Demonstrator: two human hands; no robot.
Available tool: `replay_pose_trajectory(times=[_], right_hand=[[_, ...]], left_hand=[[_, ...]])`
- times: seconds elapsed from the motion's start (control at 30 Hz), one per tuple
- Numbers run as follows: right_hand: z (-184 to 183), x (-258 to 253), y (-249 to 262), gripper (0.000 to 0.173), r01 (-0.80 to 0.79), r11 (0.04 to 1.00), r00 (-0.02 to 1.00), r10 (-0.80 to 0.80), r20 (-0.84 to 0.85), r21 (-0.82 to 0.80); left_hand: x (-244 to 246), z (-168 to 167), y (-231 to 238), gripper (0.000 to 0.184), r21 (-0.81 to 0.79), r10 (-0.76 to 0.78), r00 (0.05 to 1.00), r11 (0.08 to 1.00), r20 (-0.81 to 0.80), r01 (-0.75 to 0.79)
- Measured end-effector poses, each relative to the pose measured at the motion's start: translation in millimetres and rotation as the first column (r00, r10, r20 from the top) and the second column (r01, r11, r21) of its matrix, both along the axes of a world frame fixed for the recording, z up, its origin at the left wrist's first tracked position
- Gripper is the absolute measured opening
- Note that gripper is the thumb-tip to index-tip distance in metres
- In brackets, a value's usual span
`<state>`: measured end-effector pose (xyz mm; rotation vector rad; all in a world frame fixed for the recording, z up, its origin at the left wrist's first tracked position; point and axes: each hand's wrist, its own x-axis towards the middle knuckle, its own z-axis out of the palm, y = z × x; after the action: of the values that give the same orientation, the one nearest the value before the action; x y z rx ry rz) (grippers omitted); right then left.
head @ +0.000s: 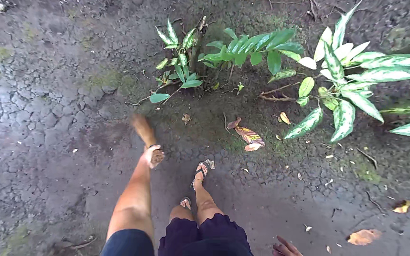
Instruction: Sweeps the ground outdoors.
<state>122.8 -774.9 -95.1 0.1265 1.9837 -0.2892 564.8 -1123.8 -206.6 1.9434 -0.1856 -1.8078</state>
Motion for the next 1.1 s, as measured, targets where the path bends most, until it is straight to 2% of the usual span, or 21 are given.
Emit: replay_pose_trajectory(times=[0.07, 0.13, 0.23, 0.33, 0.4, 0.47, 0.53, 0.6, 0.7, 0.77, 0.83, 0.9, 0.93, 1.0, 1.1], right_hand=[[1, -10, -13, 0.049, 0.02, 1.0, 1.0, -0.02, -0.007, 0.004], [-2, -13, -22, 0.049, 0.033, 0.999, 0.999, -0.033, -0.001, 0.023], [-14, -13, -35, 0.05, -0.007, 0.999, 0.999, 0.006, 0.039, 0.031], [-21, -8, -54, 0.049, -0.034, 0.999, 0.998, 0.033, 0.058, 0.023], [-25, -9, -61, 0.048, -0.038, 0.999, 0.998, 0.038, 0.045, 0.004], [-22, -7, -72, 0.047, -0.005, 1.0, 0.999, 0.005, 0.033, -0.001], [-18, -2, -79, 0.046, 0.032, 0.999, 0.999, -0.032, 0.018, -0.001], [-13, 6, -79, 0.047, 0.057, 0.998, 0.998, -0.057, 0.002, 0.008], [-3, 27, -74, 0.047, 0.108, 0.994, 0.994, -0.107, -0.029, 0.033], [3, 46, -72, 0.048, 0.143, 0.989, 0.988, -0.141, -0.057, 0.04], [8, 69, -74, 0.048, 0.165, 0.985, 0.984, -0.161, -0.08, 0.055], [11, 100, -86, 0.047, 0.166, 0.983, 0.984, -0.159, -0.084, 0.081], [12, 117, -94, 0.047, 0.147, 0.985, 0.987, -0.14, -0.074, 0.094], [13, 150, -121, 0.047, 0.084, 0.991, 0.996, -0.078, -0.051, 0.109], [10, 197, -173, 0.046, 0.005, 0.998, 1.0, -0.004, -0.021, 0.063]], left_hand=[[-57, -11, -3, 0.073, 0.083, -0.33, 0.943, 0.939, -0.05, 0.333], [-102, 2, 13, 0.092, 0.061, -0.603, 0.778, 0.782, -0.178, 0.62], [-123, 39, 39, 0.1, -0.056, -0.802, 0.493, 0.539, -0.337, 0.84], [-114, 76, 64, 0.108, -0.164, -0.842, 0.344, 0.441, -0.416, 0.882], [-103, 96, 75, 0.116, -0.208, -0.865, 0.312, 0.414, -0.393, 0.886], [-83, 111, 73, 0.119, -0.186, -0.872, 0.374, 0.443, -0.317, 0.877], [-64, 112, 62, 0.116, -0.139, -0.823, 0.525, 0.558, -0.214, 0.818], [-55, 98, 41, 0.117, -0.087, -0.759, 0.646, 0.651, -0.079, 0.755], [-62, 58, -1, 0.119, 0.008, -0.716, 0.695, 0.697, 0.071, 0.717], [-74, 35, -26, 0.121, 0.08, -0.773, 0.632, 0.634, 0.053, 0.769], [-78, 22, -31, 0.12, 0.09, -0.898, 0.439, 0.437, -0.005, 0.895], [-61, 21, -38, 0.118, 0.003, -0.971, 0.229, 0.229, -0.072, 0.973], [-43, 25, -45, 0.116, -0.063, -0.983, 0.157, 0.163, -0.099, 0.985], [3, 35, -58, 0.114, -0.18, -0.987, 0.096, 0.118, -0.125, 0.977], [78, 47, -59, 0.113, -0.252, -0.979, 0.117, 0.157, -0.168, 0.955]])
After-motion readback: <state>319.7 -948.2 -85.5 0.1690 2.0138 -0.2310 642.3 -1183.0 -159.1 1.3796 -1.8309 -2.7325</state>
